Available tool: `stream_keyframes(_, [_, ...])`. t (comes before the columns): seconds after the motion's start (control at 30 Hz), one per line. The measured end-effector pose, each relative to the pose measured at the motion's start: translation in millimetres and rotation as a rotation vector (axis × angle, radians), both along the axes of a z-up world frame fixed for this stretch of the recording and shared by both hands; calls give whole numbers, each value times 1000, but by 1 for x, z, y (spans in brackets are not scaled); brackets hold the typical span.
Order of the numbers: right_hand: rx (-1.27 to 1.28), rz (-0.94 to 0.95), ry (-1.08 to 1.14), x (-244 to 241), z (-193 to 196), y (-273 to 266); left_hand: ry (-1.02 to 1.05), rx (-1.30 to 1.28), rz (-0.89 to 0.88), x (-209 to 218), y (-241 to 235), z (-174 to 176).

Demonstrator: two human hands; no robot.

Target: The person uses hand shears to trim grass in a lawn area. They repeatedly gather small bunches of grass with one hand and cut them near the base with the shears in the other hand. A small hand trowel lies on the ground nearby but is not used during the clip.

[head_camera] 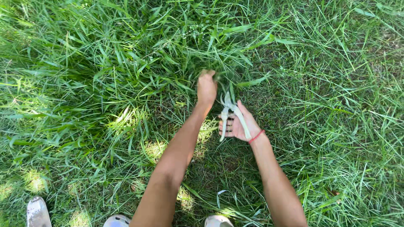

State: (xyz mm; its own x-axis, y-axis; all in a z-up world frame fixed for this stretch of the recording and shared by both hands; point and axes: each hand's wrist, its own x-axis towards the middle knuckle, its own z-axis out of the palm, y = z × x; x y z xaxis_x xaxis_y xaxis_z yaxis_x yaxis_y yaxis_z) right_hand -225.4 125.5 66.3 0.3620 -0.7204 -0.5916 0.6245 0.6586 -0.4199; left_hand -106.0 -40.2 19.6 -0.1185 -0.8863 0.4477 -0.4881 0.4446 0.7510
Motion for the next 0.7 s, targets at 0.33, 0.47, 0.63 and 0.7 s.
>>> stream_keyframes(0.33, [38,1,104,-3,-65,-103,4,219,-63,17,-28,-8])
stream_keyframes(0.47, [-81,-100,27,-3,-97,-118,68,252,-42,18,-27,-7])
stream_keyframes(0.63, [-121,1,247,9,-65,-85,34,472,-9,31,-45,7])
stream_keyframes(0.7, [-75,-37,271,6,-35,-70,25,391,-38,28,-49,9])
